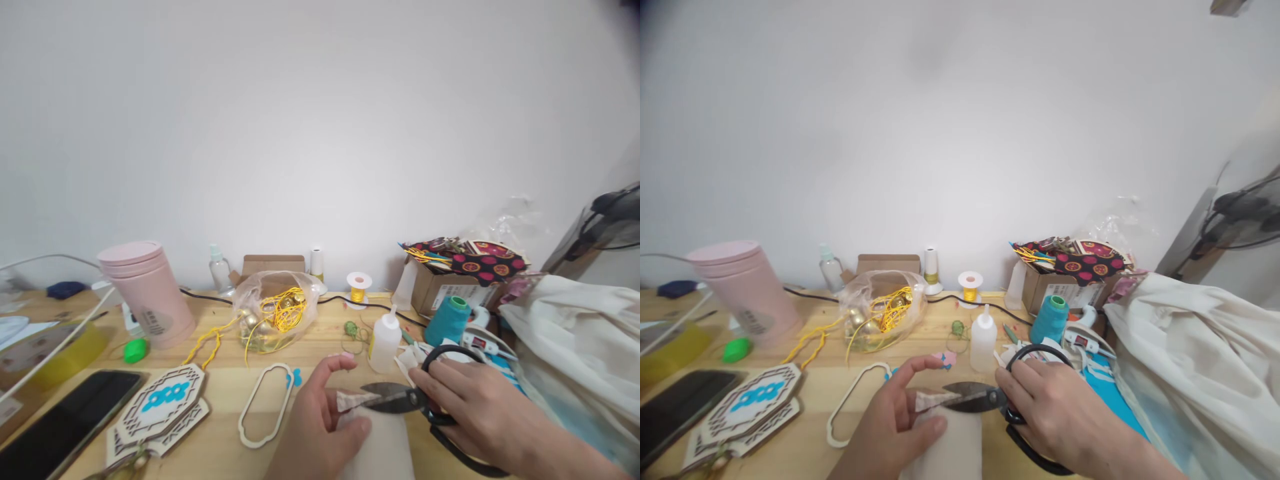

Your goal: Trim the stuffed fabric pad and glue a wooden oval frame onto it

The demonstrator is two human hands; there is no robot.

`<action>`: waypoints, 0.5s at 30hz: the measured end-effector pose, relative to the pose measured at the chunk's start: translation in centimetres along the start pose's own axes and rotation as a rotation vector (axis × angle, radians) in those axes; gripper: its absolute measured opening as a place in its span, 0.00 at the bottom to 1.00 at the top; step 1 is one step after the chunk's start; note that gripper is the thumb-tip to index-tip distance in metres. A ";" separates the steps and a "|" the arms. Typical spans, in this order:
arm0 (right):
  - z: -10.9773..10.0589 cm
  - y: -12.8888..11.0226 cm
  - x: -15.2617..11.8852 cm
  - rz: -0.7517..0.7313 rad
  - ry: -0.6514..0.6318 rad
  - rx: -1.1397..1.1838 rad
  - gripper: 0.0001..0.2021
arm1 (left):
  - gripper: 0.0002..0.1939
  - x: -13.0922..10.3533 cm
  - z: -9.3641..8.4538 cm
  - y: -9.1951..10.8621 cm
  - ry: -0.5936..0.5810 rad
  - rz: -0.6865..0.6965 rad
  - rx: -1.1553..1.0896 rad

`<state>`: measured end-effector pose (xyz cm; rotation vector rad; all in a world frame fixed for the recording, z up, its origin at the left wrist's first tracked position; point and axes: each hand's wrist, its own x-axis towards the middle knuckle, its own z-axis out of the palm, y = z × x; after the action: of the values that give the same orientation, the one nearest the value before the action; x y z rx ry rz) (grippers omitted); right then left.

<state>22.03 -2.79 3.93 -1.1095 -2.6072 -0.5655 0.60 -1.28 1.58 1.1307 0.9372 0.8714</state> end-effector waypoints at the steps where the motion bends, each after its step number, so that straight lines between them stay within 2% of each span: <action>1: 0.1 0.0 -0.1 0.003 -0.010 -0.003 0.15 | 0.30 0.0 0.0 0.0 0.000 -0.002 -0.002; 9: 0.6 -0.1 -0.2 0.043 -0.078 0.029 0.13 | 0.30 0.2 -0.1 -0.5 0.006 0.004 -0.051; 15: 0.8 -0.2 -0.7 0.153 0.020 0.154 0.15 | 0.27 0.3 -0.2 -0.2 0.025 0.030 -0.079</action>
<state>22.33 -2.98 2.87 -1.2313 -2.4734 -0.3351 0.51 -0.92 1.34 1.0708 0.9010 0.9413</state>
